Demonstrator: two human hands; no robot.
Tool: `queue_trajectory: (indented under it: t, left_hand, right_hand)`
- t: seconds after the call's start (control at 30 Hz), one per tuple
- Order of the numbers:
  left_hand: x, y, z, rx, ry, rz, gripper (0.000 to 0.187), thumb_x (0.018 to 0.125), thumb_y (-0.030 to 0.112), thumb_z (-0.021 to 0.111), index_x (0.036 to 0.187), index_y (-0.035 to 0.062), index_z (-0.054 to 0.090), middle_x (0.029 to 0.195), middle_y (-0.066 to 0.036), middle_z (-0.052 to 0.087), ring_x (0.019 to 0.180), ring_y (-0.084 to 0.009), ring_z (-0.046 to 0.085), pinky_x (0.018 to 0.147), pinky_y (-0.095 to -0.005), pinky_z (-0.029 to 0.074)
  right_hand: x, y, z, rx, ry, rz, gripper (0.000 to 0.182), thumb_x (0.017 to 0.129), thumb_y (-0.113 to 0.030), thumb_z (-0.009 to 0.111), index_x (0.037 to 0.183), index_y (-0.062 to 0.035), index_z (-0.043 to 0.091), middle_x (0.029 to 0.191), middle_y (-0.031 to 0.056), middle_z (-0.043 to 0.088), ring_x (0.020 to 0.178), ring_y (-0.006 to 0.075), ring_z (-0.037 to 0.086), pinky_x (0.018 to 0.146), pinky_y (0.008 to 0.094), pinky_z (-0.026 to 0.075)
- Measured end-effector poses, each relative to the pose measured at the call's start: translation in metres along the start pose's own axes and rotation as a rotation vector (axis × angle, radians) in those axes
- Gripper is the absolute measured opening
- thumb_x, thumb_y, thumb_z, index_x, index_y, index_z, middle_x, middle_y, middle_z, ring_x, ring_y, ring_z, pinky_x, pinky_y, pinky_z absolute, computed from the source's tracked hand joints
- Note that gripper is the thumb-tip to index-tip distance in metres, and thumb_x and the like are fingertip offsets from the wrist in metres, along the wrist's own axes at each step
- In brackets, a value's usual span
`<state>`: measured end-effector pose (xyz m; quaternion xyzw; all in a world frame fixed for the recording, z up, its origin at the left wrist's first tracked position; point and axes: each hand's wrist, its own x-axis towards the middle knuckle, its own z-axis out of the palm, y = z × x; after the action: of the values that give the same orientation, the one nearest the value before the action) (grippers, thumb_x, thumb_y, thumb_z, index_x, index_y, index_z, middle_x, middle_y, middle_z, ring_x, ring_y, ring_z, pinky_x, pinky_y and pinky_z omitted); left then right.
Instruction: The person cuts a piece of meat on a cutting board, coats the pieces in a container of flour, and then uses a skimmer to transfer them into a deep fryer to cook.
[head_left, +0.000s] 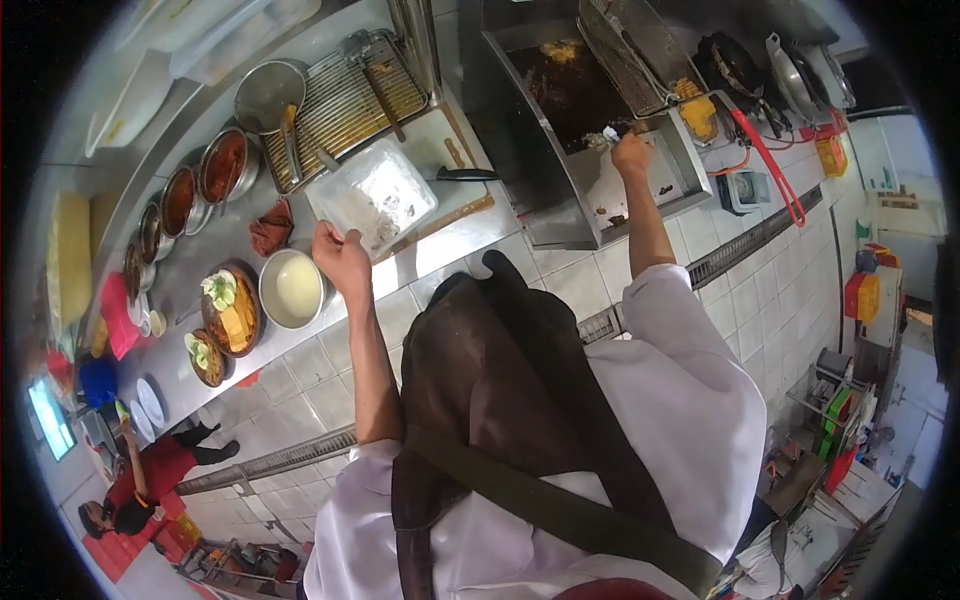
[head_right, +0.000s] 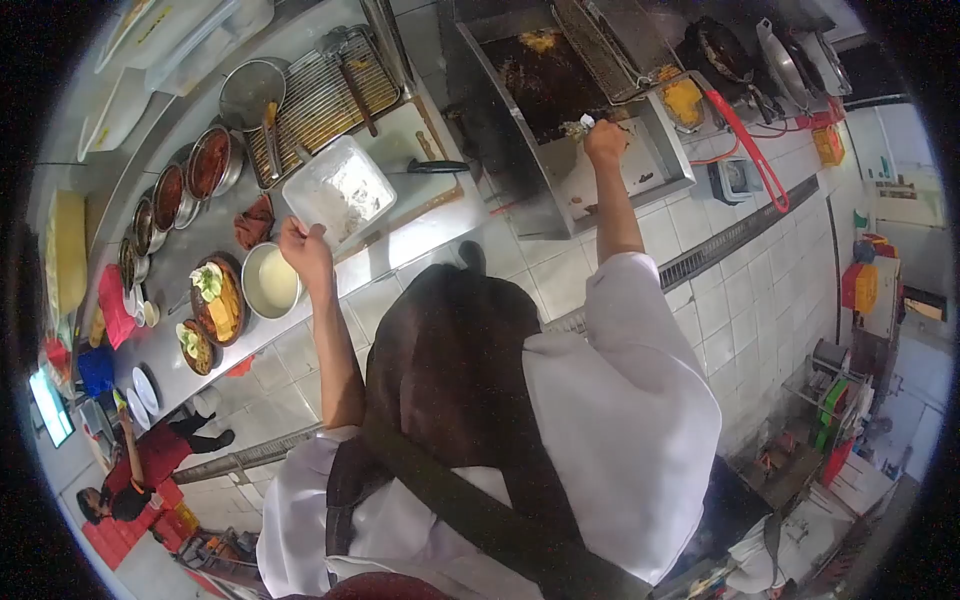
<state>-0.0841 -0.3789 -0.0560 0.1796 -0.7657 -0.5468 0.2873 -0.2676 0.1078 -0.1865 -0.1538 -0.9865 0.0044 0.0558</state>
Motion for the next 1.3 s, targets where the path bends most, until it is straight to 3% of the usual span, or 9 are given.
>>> queue_trajectory:
  t: [0.4, 0.63, 0.83, 0.9, 1.03, 1.1, 1.17, 1.23, 1.3]
  left_hand:
    - [-0.002, -0.015, 0.001, 0.013, -0.028, -0.018, 0.028, 0.061, -0.008, 0.052, 0.062, 0.0071, 0.028, 0.06, 0.002, 0.028, 0.056, -0.0094, 0.028, 0.051, -0.0252, 0.025]
    - [-0.001, -0.023, 0.003, -0.014, -0.023, -0.017, 0.028, 0.062, -0.009, 0.053, 0.062, 0.0066, 0.029, 0.059, 0.001, 0.028, 0.056, -0.0098, 0.028, 0.051, -0.0256, 0.025]
    - [0.002, -0.059, 0.001, 0.077, -0.025, -0.046, 0.025, 0.061, -0.005, 0.056, 0.063, 0.0038, 0.032, 0.057, -0.004, 0.03, 0.054, -0.0161, 0.032, 0.051, -0.0306, 0.029]
    - [-0.001, -0.045, 0.002, 0.205, -0.003, -0.018, 0.024, 0.061, -0.003, 0.056, 0.063, 0.0025, 0.033, 0.056, -0.008, 0.032, 0.053, -0.0186, 0.032, 0.051, -0.0329, 0.03]
    - [-0.007, -0.034, -0.002, 0.246, 0.009, 0.003, 0.021, 0.062, -0.001, 0.055, 0.063, 0.0021, 0.034, 0.055, -0.009, 0.033, 0.053, -0.019, 0.033, 0.051, -0.0337, 0.031]
    - [-0.008, -0.038, 0.003, 0.163, 0.004, 0.024, 0.02, 0.063, 0.0, 0.055, 0.063, 0.0018, 0.035, 0.054, -0.009, 0.034, 0.052, -0.0189, 0.034, 0.05, -0.0339, 0.031]
    - [-0.007, -0.041, 0.005, 0.172, 0.004, 0.037, 0.019, 0.062, 0.0, 0.055, 0.062, 0.0032, 0.036, 0.053, -0.006, 0.034, 0.051, -0.0165, 0.033, 0.048, -0.0337, 0.032]
    - [-0.004, -0.028, 0.005, 0.174, -0.036, 0.029, 0.022, 0.062, -0.004, 0.054, 0.062, 0.0038, 0.034, 0.053, -0.005, 0.032, 0.053, -0.0155, 0.033, 0.049, -0.0317, 0.031]
    - [0.0, -0.014, 0.009, 0.165, -0.058, 0.015, 0.024, 0.061, -0.006, 0.053, 0.063, 0.0039, 0.031, 0.055, -0.003, 0.029, 0.053, -0.0136, 0.03, 0.05, -0.0295, 0.03]
  right_hand:
    - [-0.009, -0.002, 0.011, 0.017, -0.013, -0.274, 0.026, 0.076, -0.019, 0.059, 0.091, 0.0022, 0.063, 0.082, 0.0213, 0.064, 0.084, 0.0398, 0.064, 0.076, 0.045, 0.052]
    - [-0.005, -0.005, 0.022, 0.219, 0.011, -0.108, 0.028, 0.078, -0.026, 0.062, 0.09, -0.0012, 0.066, 0.082, 0.0208, 0.066, 0.08, 0.0382, 0.064, 0.072, 0.0448, 0.051]
    - [-0.059, -0.072, -0.088, 0.845, 0.017, -0.224, 0.025, 0.08, -0.023, 0.064, 0.093, -0.0017, 0.068, 0.07, 0.0126, 0.066, 0.066, 0.0253, 0.064, 0.063, 0.0352, 0.049]
    - [-0.086, -0.113, -0.125, 1.093, -0.165, -0.282, 0.023, 0.082, -0.016, 0.066, 0.098, 0.0008, 0.067, 0.068, 0.009, 0.065, 0.059, 0.0086, 0.056, 0.055, 0.0248, 0.043]
    - [-0.134, -0.179, -0.168, 1.095, -0.334, -0.643, 0.025, 0.081, -0.018, 0.066, 0.099, 0.0002, 0.066, 0.07, 0.0095, 0.065, 0.06, 0.0109, 0.057, 0.056, 0.0279, 0.045]
    - [-0.156, -0.206, -0.183, 1.044, -0.482, -0.682, 0.026, 0.079, -0.019, 0.067, 0.098, -0.0006, 0.067, 0.071, 0.0127, 0.065, 0.06, 0.0187, 0.06, 0.059, 0.0327, 0.047]
    - [-0.165, -0.224, -0.159, 1.007, -0.196, -0.968, 0.025, 0.077, -0.018, 0.067, 0.096, -0.0015, 0.067, 0.074, 0.0176, 0.064, 0.064, 0.0285, 0.063, 0.064, 0.0366, 0.048]
    - [-0.174, -0.231, -0.178, 0.829, -0.206, -0.947, 0.025, 0.077, -0.018, 0.067, 0.096, -0.0017, 0.067, 0.078, 0.0211, 0.063, 0.069, 0.0339, 0.062, 0.067, 0.0372, 0.049]
    - [-0.169, -0.22, -0.2, 0.855, -0.298, -0.813, 0.025, 0.077, -0.018, 0.067, 0.096, -0.0019, 0.067, 0.079, 0.0202, 0.064, 0.069, 0.0314, 0.063, 0.067, 0.0365, 0.049]
